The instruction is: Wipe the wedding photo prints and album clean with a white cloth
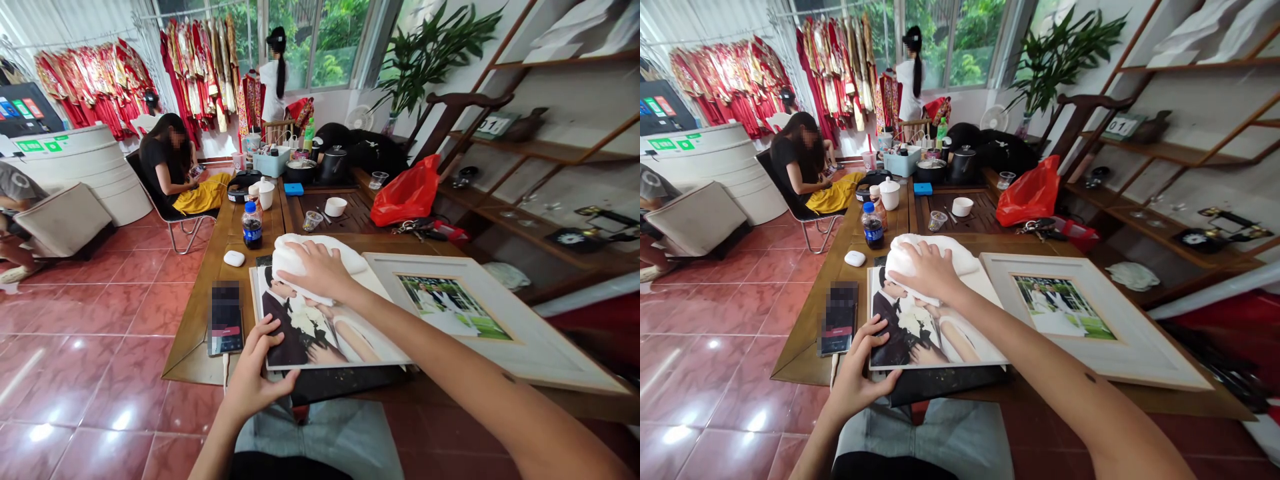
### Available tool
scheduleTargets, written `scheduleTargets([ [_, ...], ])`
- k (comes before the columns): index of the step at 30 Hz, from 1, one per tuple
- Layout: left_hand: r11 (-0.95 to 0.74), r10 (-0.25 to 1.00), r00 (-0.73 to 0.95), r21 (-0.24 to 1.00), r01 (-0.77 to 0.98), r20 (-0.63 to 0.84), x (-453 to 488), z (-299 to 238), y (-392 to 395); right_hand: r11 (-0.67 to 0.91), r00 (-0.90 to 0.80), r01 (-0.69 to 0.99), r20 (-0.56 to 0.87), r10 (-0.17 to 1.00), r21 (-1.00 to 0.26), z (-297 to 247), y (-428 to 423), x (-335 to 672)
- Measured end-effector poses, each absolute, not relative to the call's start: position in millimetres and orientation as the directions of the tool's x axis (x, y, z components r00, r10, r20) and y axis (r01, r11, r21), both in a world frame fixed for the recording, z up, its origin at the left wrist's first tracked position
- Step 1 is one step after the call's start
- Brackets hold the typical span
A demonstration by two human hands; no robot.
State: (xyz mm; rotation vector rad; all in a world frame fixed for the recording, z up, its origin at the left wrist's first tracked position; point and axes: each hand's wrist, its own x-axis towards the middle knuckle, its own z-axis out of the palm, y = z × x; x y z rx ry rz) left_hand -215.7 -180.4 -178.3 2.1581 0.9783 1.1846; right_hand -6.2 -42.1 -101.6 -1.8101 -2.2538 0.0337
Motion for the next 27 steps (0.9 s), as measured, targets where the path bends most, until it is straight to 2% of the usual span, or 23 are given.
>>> scheduleTargets([
  [13,-0.615,0.786,0.347,0.704,0.355,0.511,-215.3,-179.6,-180.5,0.336,-0.300,0.929,0.222,0.928,-0.152,-100.8,-92.8,-0.9],
  [19,-0.620,0.782,0.349,0.700,0.355,0.516,-214.8,-179.6,-180.9,0.414,-0.362,0.903,0.318,0.876,-0.112,-114.1,-146.7,12.2],
  [27,-0.608,0.791,0.347,0.715,0.345,0.505,-214.6,-178.6,-181.3,0.417,-0.354,0.902,0.357,0.864,-0.114,-124.5,-191.0,20.1],
])
